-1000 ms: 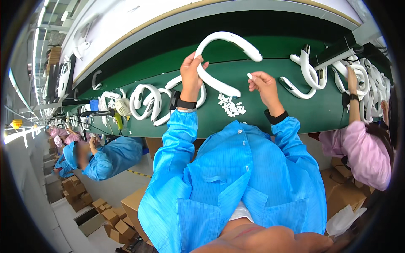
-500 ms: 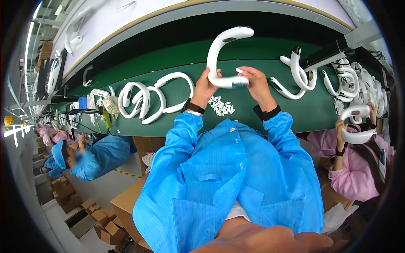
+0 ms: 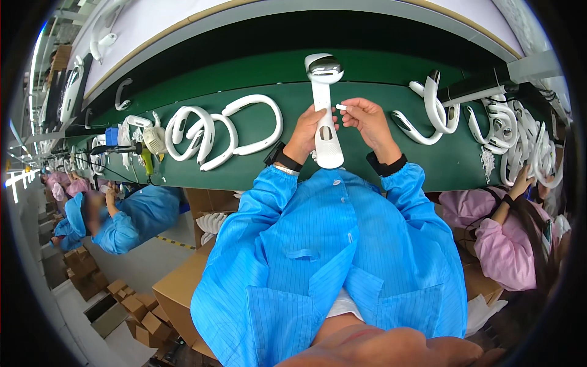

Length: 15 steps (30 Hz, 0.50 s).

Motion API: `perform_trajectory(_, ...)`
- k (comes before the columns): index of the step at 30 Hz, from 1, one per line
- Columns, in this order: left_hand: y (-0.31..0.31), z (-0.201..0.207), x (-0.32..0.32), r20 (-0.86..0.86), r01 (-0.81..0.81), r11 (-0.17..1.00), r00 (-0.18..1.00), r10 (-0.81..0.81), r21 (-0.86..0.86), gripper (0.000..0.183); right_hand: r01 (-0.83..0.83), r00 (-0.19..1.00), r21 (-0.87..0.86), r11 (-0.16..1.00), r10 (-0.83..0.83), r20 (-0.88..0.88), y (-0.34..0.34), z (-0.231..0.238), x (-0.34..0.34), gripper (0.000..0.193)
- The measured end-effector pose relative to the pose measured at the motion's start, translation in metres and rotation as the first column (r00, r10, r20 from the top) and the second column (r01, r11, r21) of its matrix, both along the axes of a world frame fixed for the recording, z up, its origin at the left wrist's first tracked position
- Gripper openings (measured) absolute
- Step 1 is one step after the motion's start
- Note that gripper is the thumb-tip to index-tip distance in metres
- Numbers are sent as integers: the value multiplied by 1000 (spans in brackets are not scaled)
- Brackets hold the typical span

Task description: Assembling components and white plastic housings for neck-worn electronic devices on a factory line.

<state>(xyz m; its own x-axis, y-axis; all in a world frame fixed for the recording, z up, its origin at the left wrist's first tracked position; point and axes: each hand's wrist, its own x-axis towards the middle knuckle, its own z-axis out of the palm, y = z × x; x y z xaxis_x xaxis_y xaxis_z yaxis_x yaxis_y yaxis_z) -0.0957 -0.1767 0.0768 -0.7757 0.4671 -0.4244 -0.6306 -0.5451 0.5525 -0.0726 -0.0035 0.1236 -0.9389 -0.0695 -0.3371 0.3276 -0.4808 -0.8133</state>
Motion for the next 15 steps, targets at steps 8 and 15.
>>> perform_trajectory(8,8,22,11,-49,42,999,998,-43,-29,36,-70,997,280,957,59,48,-19,-14,-12,13)
perform_trajectory(15,3,22,9,-138,48,997,989,-56,-57,44,13,999,338,941,-23,25,-28,-20,-15,10)
